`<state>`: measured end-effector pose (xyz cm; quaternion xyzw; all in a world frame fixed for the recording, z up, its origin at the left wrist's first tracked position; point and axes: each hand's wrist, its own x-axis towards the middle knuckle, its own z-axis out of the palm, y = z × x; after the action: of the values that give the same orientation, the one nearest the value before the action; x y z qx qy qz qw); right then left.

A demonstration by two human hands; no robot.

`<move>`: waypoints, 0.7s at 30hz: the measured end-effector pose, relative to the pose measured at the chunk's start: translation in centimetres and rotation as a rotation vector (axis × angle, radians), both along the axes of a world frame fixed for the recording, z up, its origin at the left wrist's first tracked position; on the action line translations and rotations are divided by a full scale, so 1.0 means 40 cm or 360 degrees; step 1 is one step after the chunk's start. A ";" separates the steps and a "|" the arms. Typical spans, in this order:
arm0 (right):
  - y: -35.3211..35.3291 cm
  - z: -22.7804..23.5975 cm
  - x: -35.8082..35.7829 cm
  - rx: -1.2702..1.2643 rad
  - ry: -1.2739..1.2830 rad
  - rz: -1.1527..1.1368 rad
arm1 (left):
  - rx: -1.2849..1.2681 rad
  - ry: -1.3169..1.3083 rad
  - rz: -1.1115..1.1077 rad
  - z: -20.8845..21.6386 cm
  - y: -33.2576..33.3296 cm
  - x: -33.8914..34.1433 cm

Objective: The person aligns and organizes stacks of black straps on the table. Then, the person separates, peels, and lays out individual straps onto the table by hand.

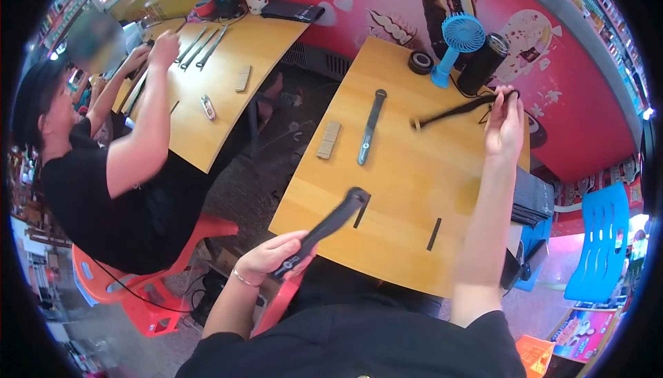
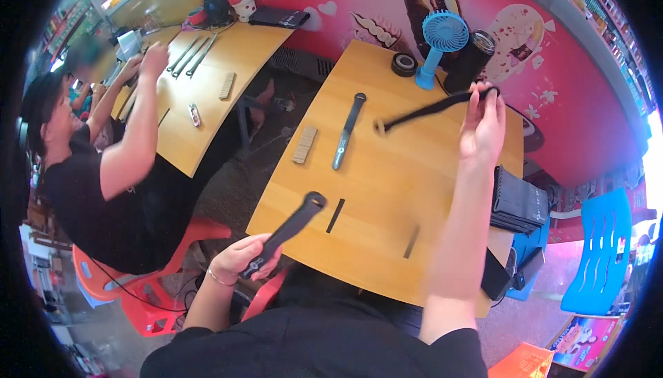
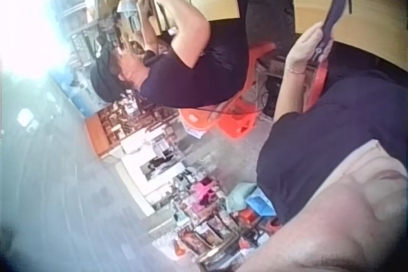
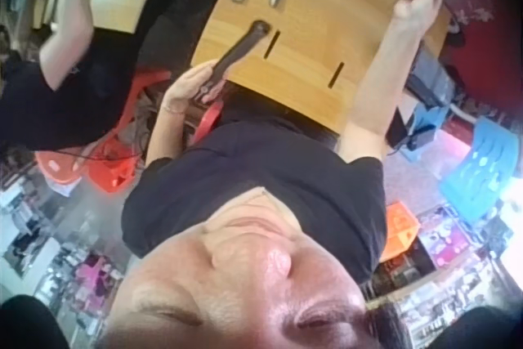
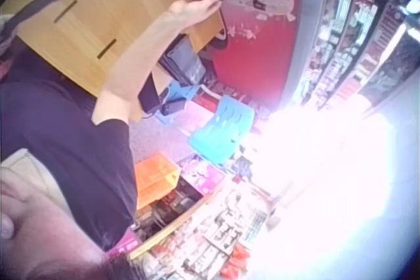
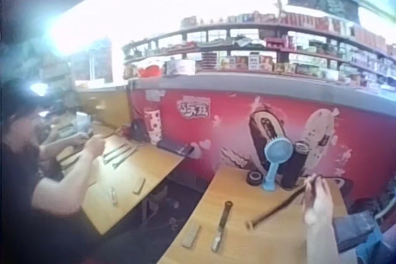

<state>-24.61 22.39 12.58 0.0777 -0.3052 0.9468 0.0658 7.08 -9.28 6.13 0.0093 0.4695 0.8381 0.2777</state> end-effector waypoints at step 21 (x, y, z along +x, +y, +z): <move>-0.174 -0.327 0.206 0.2230 0.0516 0.0143 | 0.0886 -0.0080 0.0898 0.028 0.165 -0.177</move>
<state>-16.35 15.44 -0.52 0.2536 -0.8238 0.5070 0.0060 -0.01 -2.69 7.23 -0.0657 0.2015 0.9767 0.0348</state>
